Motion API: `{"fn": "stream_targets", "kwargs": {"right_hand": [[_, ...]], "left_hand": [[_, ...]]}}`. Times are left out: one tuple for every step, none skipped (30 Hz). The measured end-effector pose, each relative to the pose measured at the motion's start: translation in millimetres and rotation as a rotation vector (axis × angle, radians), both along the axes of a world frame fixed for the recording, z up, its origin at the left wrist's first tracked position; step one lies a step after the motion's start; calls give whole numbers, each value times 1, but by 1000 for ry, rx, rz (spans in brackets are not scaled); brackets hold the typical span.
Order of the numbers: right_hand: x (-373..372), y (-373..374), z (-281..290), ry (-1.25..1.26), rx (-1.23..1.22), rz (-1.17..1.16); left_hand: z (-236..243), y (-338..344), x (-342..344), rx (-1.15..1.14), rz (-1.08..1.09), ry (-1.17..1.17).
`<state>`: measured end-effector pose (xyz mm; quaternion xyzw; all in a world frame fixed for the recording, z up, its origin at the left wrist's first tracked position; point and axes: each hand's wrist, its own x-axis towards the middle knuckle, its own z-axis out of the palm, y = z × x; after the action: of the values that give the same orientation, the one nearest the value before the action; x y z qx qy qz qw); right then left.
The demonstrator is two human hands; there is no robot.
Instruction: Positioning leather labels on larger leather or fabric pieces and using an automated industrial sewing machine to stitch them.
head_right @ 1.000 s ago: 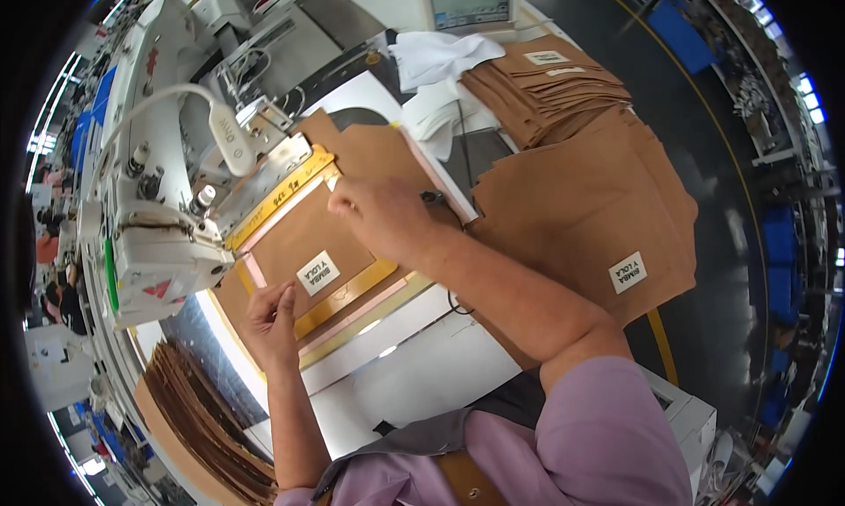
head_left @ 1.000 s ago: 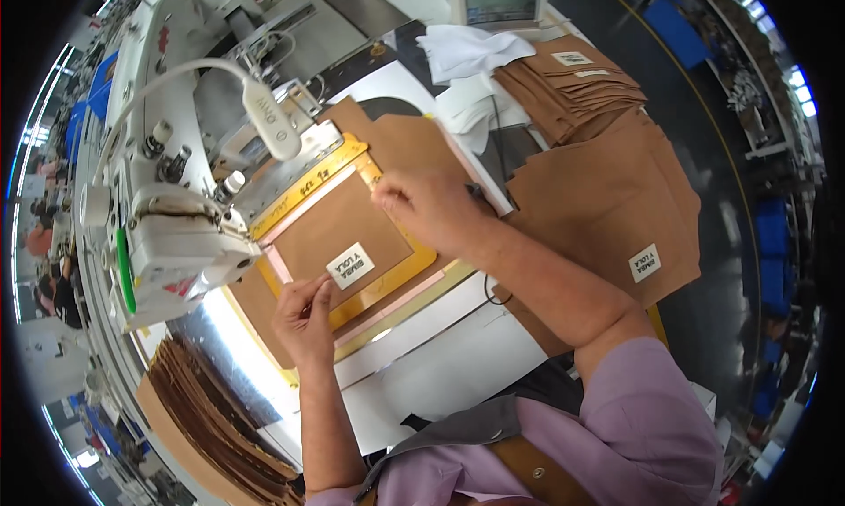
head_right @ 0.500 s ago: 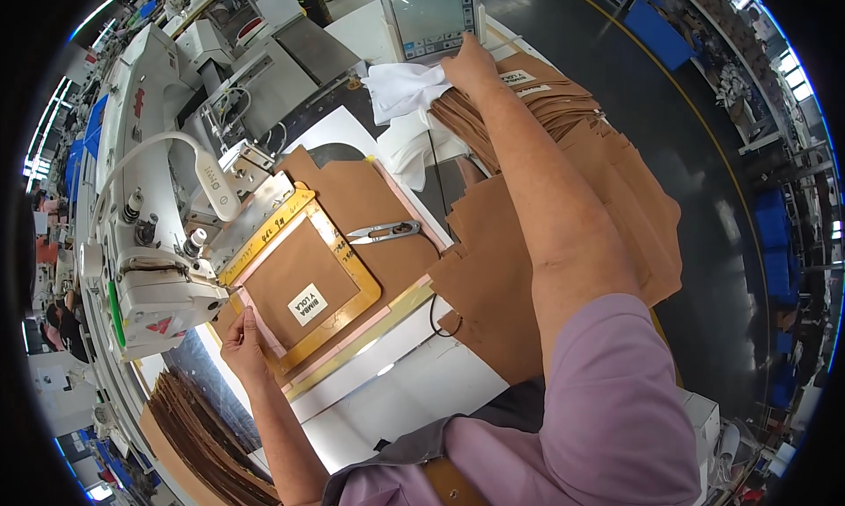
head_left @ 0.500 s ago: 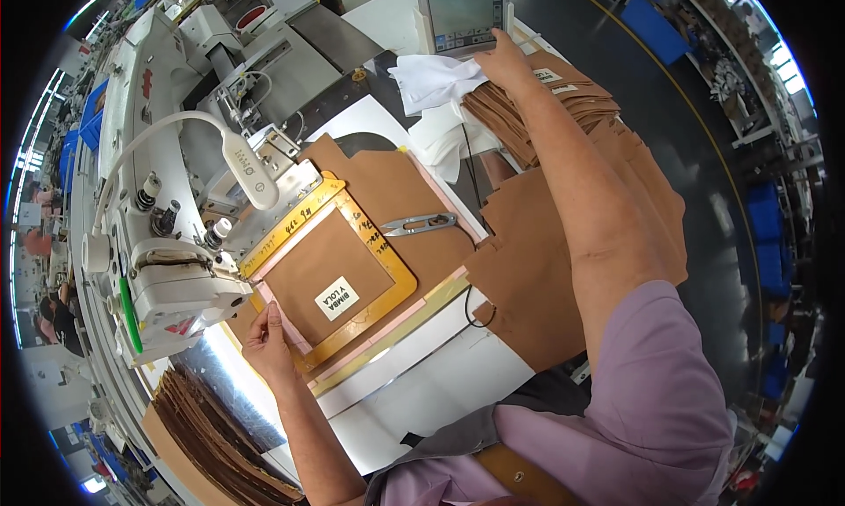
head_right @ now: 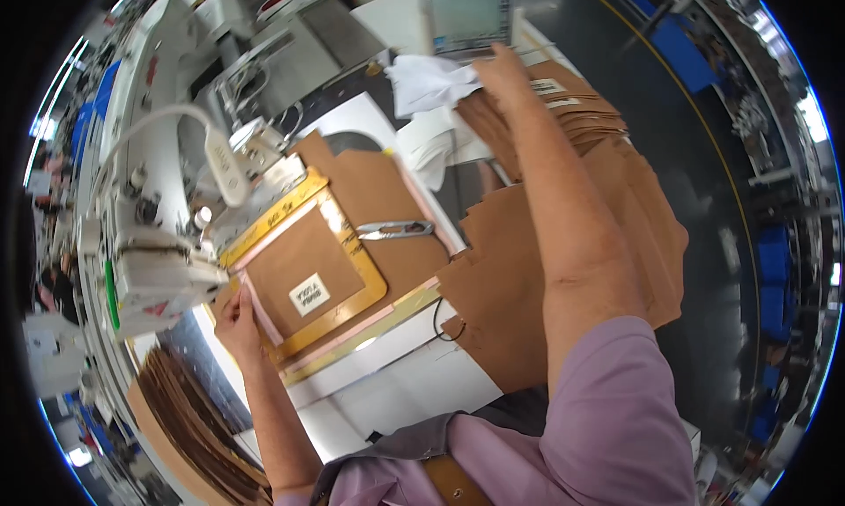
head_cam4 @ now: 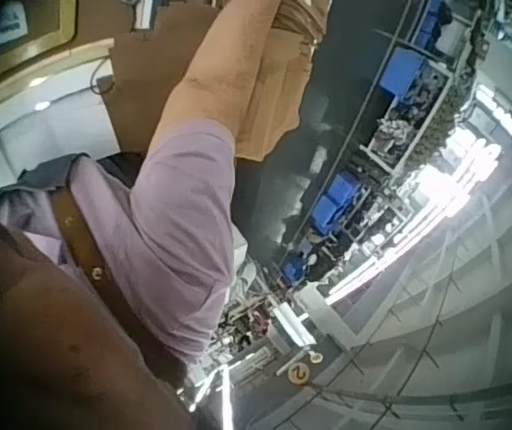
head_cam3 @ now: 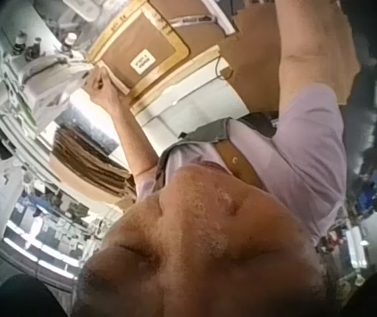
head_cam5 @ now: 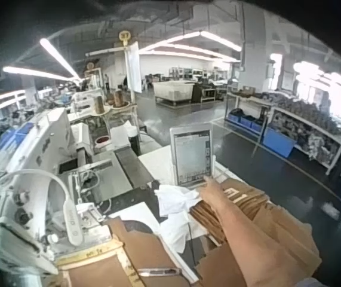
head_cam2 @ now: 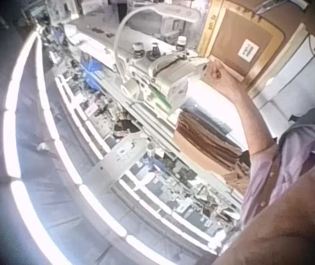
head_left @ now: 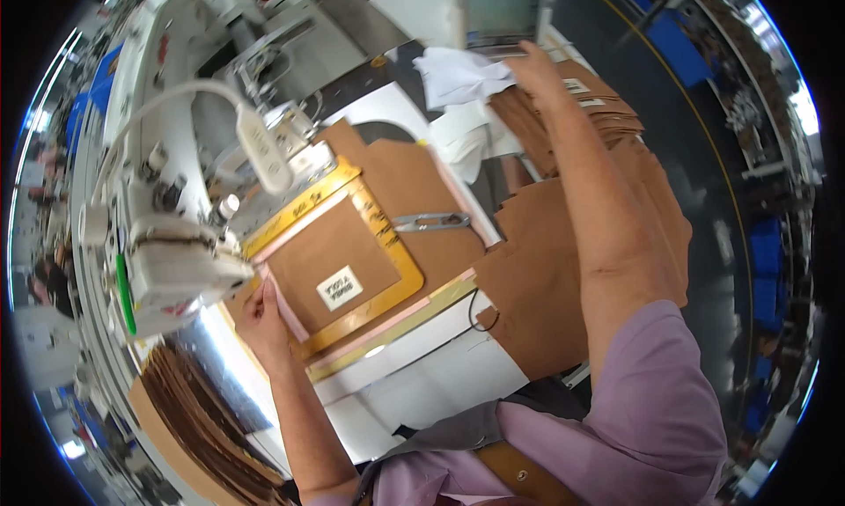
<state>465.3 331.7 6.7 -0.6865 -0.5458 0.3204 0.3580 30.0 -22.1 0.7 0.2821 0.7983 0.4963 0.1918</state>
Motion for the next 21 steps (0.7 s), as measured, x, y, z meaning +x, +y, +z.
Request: {"fn": "stream_targets", "kwargs": {"right_hand": [[18,3,-6,-1,27,-19],[38,9,-15,4,48,-29],[37,4,-9,63,-57,-81],[43,7,-7,144,-23,-51],[48,12,-7,104,19,-35],[72,23,-4,68,-62,-3],[65,24,-9,76,4,-27],[47,16,-9,115,85,-74],[46,12,-1,94,137,-40],[41,10,3,94,132,-27],[41,7,7,-58,282,15],[35,-2,15,-209,427,62],[26,-12,21,-162,465,101],[-16,-31,24,-85,493,156],[-43,-50,35,-13,452,252],[-70,-70,42,60,409,346],[-97,-89,43,2,376,459],[-121,-107,48,-64,347,569],[-149,-129,46,-20,345,652],[-176,-151,40,27,341,739],[-198,-168,39,-49,375,842]], "left_hand": [[5,8,11,-16,17,-5],[17,17,23,-96,-27,-43],[23,22,31,-131,-2,-49],[12,22,24,-86,19,-28],[14,25,24,-28,34,-77],[8,29,22,-11,24,-78],[8,26,20,63,24,-37],[13,27,20,31,48,-9],[7,28,18,77,59,-48],[2,29,14,124,65,-88],[-3,32,13,120,64,-95],[-7,33,13,110,44,-12],[-12,35,14,102,19,70],[-14,30,10,81,38,88],[-17,29,10,100,44,90],[-21,29,9,118,49,93],[-22,29,10,108,50,91],[-20,32,13,102,54,99],[-20,34,12,94,65,114],[-23,34,9,88,75,116],[-25,34,6,105,102,122]]}}
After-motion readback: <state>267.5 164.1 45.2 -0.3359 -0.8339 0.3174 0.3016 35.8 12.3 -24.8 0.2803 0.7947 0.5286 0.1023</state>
